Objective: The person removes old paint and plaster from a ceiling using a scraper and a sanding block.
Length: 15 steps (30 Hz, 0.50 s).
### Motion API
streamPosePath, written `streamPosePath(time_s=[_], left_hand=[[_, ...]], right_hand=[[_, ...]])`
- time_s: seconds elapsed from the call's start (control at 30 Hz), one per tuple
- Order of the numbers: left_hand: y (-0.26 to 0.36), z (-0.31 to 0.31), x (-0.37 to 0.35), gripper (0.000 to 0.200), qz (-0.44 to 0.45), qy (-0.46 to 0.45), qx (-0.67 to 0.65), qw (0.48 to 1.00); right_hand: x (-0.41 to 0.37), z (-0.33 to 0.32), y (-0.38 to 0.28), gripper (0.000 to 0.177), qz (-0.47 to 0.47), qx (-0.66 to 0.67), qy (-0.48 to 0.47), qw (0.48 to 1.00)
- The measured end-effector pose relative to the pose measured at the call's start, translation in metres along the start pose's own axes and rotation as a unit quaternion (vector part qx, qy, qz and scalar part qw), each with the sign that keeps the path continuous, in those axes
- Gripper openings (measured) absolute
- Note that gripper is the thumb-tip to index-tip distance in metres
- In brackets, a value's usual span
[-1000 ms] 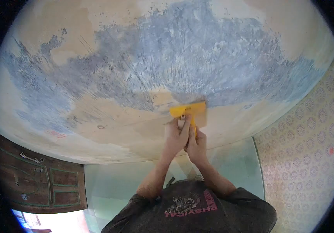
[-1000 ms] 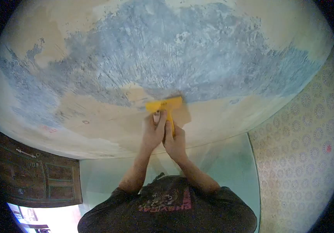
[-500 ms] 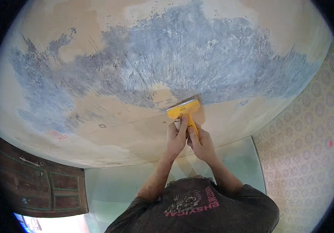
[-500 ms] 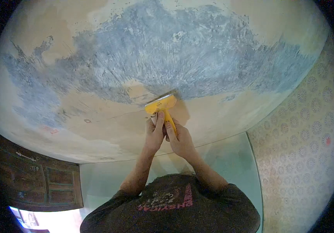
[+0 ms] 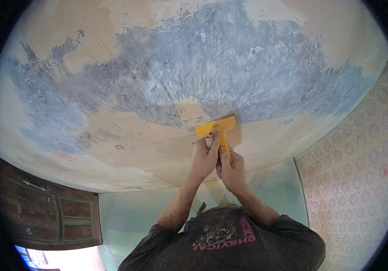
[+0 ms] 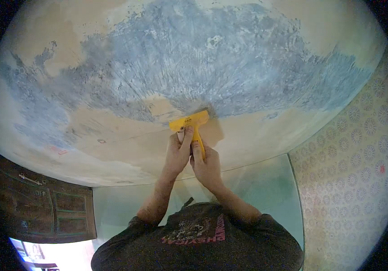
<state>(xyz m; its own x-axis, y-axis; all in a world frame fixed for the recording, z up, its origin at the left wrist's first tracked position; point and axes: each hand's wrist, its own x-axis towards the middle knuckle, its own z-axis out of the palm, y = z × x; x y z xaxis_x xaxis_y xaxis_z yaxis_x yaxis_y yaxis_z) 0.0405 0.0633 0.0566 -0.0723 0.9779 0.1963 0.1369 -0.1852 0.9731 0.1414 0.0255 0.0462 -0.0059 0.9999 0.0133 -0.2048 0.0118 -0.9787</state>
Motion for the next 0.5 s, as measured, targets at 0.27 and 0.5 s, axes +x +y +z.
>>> streamPosePath(time_s=[0.27, 0.5], left_hand=[[0.036, -0.023, -0.001, 0.044, -0.008, -0.043, 0.234, 0.971], [-0.003, -0.003, -0.036, 0.046, 0.046, -0.002, 0.004, 0.999]], right_hand=[[-0.009, 0.029, 0.027, 0.034, 0.092, 0.278, -0.037, 0.956], [-0.028, 0.000, 0.020, 0.031, -0.029, 0.080, -0.040, 0.996]])
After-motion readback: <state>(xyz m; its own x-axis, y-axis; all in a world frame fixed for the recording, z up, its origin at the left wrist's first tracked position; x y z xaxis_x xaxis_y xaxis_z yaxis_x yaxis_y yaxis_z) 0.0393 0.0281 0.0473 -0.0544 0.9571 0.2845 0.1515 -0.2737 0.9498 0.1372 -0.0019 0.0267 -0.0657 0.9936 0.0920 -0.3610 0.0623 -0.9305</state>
